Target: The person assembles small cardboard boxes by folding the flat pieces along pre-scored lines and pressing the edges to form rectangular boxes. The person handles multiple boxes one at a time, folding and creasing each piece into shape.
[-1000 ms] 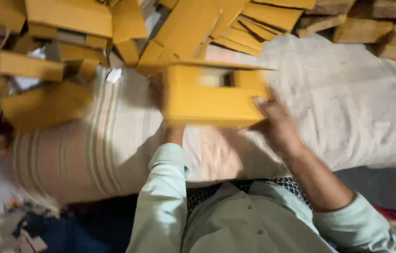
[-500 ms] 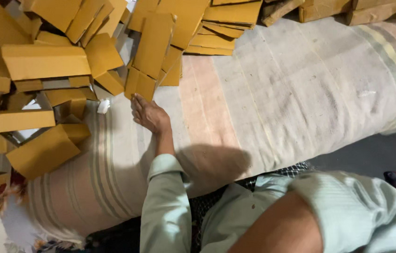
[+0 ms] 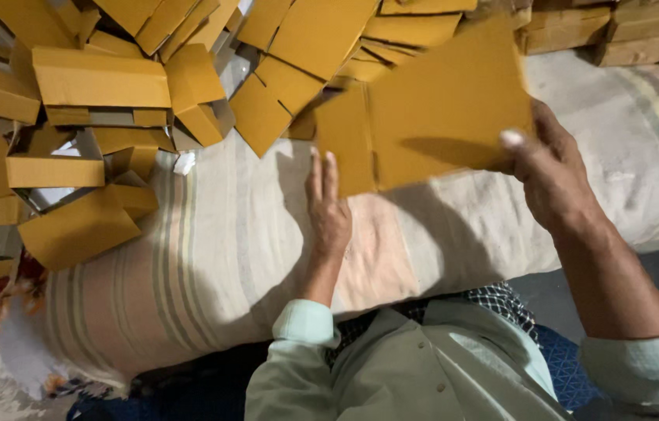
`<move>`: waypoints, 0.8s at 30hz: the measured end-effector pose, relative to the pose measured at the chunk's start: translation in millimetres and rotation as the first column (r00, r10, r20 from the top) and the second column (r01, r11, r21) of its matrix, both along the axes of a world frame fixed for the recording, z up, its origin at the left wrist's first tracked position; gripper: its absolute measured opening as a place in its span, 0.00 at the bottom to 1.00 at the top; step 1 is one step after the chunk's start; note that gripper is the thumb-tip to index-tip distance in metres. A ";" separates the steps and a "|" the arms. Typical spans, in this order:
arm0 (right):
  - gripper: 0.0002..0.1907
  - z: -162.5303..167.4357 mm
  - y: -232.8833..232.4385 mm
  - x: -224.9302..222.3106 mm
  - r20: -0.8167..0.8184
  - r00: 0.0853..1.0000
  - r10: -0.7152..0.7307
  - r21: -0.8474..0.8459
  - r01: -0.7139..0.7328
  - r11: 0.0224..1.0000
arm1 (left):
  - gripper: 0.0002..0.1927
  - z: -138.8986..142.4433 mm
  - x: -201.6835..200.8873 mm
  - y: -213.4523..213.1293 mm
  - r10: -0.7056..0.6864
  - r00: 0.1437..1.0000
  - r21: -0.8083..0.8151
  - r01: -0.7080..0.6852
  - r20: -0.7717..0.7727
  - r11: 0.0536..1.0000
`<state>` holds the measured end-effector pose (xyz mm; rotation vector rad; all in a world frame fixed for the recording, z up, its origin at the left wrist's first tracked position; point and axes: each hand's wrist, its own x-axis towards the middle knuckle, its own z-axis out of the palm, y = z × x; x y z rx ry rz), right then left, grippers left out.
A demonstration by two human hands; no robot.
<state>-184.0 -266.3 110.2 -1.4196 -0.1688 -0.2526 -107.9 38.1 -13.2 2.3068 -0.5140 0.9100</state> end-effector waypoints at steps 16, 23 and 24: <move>0.30 -102.8 -26.3 37.4 -0.090 0.994 0.065 -0.116 -0.075 0.990 | 0.32 -13.0 30.9 27.8 -0.480 0.877 -0.864 0.244 0.004 0.440; 0.49 -89.5 16.0 45.1 0.005 0.995 0.095 -0.124 -0.094 0.988 | 0.36 -49.1 47.4 -23.2 -0.702 0.712 -0.983 0.144 0.026 0.110; 0.49 -83.4 19.3 48.6 0.019 0.994 0.104 -0.118 -0.101 0.988 | 0.36 -43.7 48.8 -33.9 -0.708 0.706 -0.972 0.164 -0.003 0.167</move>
